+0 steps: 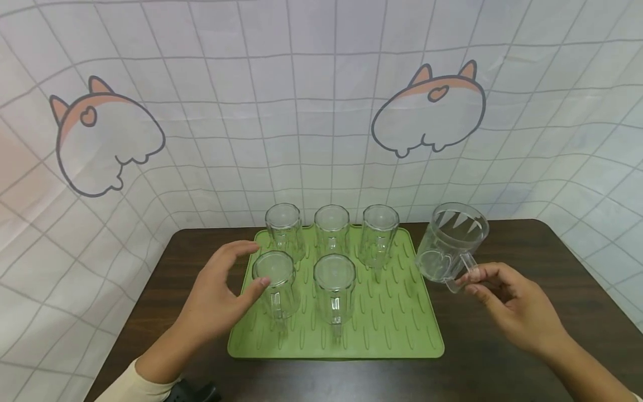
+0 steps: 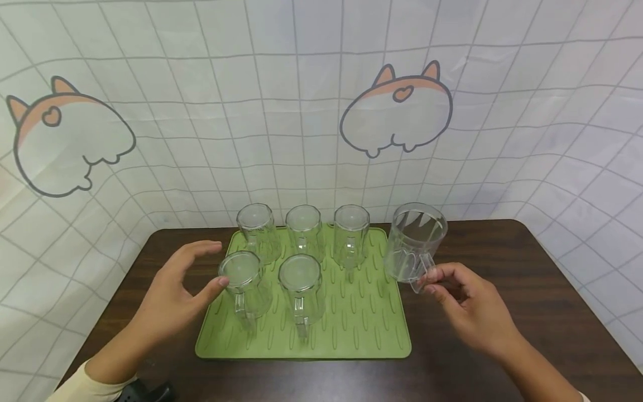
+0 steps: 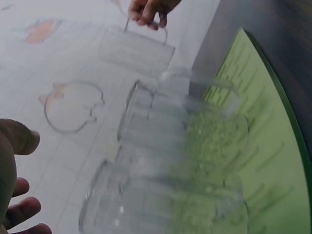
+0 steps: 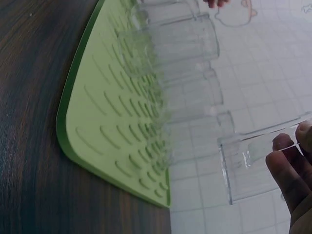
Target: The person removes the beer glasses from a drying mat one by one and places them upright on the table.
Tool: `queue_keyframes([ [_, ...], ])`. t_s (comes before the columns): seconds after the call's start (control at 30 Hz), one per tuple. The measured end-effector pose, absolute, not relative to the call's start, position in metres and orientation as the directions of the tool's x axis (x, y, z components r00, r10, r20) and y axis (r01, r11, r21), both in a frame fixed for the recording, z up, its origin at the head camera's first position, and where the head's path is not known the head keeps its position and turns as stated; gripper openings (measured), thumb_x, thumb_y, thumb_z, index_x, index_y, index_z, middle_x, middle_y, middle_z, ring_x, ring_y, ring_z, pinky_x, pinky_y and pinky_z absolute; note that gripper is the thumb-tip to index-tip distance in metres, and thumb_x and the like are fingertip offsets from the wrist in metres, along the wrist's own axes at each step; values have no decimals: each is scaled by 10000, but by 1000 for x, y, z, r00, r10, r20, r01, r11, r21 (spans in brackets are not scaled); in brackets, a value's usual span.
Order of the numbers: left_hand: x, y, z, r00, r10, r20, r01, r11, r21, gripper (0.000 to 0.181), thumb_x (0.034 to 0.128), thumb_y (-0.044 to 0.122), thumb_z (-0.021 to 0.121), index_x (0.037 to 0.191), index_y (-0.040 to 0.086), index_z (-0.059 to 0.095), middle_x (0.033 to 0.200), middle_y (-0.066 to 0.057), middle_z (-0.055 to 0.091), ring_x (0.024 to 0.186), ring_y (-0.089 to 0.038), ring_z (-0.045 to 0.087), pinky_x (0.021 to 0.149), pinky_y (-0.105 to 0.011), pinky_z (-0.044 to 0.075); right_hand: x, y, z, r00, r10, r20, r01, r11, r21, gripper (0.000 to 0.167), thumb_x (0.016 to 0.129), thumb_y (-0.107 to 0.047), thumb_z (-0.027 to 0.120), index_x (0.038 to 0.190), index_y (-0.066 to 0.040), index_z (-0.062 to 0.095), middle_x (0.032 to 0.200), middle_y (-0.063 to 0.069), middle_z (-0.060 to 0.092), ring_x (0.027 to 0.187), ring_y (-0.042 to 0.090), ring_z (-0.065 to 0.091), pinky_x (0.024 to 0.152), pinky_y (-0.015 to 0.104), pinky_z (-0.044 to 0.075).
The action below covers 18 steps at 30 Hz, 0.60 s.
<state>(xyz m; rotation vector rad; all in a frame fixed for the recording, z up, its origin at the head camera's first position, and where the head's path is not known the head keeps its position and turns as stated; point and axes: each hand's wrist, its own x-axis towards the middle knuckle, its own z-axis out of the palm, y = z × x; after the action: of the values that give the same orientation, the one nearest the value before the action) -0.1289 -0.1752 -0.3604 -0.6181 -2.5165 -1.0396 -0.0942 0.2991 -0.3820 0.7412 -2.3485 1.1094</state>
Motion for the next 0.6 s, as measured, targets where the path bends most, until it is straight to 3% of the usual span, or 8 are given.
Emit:
queue_keyframes([
  [0.3, -124, -210, -380, -895, 194, 402, 420, 670, 612, 588, 849, 185, 859, 1360, 77, 588, 1414, -86, 535, 1335, -332, 475, 1026, -577, 389, -95, 308, -388, -809, -210, 549, -549, 602, -580, 395, 821, 221, 718, 1041, -90, 613, 1007, -16, 750, 847, 7, 699, 681, 139, 524],
  [0.6, -116, -223, -419, -947, 224, 232, 320, 736, 596, 724, 825, 351, 884, 1399, 69, 546, 1413, -136, 529, 1334, -401, 455, 1021, -632, 403, -99, 312, -392, -860, -152, 487, -465, 627, -625, 270, 899, 131, 701, 1051, -75, 614, 1019, -60, 737, 815, 10, 691, 658, 155, 518],
])
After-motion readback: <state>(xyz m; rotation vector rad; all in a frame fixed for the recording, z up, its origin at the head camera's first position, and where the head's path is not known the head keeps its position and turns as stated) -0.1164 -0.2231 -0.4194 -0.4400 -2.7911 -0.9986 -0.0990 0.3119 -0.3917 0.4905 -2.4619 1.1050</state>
